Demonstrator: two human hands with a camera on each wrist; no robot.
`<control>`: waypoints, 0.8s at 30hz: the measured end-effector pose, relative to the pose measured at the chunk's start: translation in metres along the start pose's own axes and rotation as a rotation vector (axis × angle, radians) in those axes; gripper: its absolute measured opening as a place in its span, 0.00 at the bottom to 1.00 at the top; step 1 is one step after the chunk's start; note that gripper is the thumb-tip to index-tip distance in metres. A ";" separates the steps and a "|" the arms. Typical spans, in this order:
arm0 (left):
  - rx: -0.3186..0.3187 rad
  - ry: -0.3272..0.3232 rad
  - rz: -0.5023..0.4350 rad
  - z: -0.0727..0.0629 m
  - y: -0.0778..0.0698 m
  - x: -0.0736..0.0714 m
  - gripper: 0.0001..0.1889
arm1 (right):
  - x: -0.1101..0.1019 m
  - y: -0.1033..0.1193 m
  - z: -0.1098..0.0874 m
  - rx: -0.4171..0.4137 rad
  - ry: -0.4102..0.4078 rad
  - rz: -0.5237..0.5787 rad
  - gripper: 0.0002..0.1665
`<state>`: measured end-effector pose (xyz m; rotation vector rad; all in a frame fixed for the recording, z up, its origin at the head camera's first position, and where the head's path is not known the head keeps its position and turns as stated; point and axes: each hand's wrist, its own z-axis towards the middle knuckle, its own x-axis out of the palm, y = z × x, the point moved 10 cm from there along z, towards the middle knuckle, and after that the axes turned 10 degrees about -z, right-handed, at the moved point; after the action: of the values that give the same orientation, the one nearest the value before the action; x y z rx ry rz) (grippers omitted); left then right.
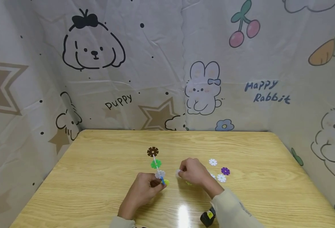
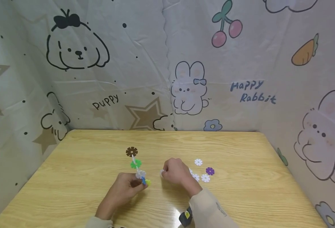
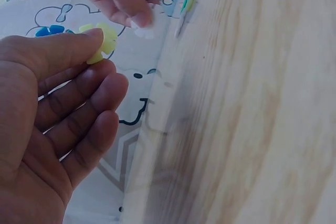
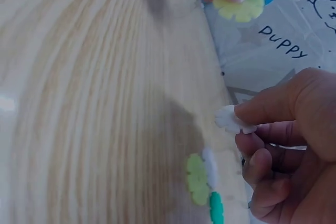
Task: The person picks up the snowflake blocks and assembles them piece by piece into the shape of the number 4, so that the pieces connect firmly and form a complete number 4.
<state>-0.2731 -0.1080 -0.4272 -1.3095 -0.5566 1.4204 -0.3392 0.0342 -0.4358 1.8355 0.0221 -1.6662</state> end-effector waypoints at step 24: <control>0.018 -0.035 0.122 0.004 -0.003 0.009 0.02 | -0.023 0.031 -0.023 -0.059 -0.070 0.207 0.16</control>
<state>-0.2738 -0.0974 -0.4274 -1.3248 -0.4926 1.5477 -0.3105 0.0298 -0.4019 1.6742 -0.1420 -1.5669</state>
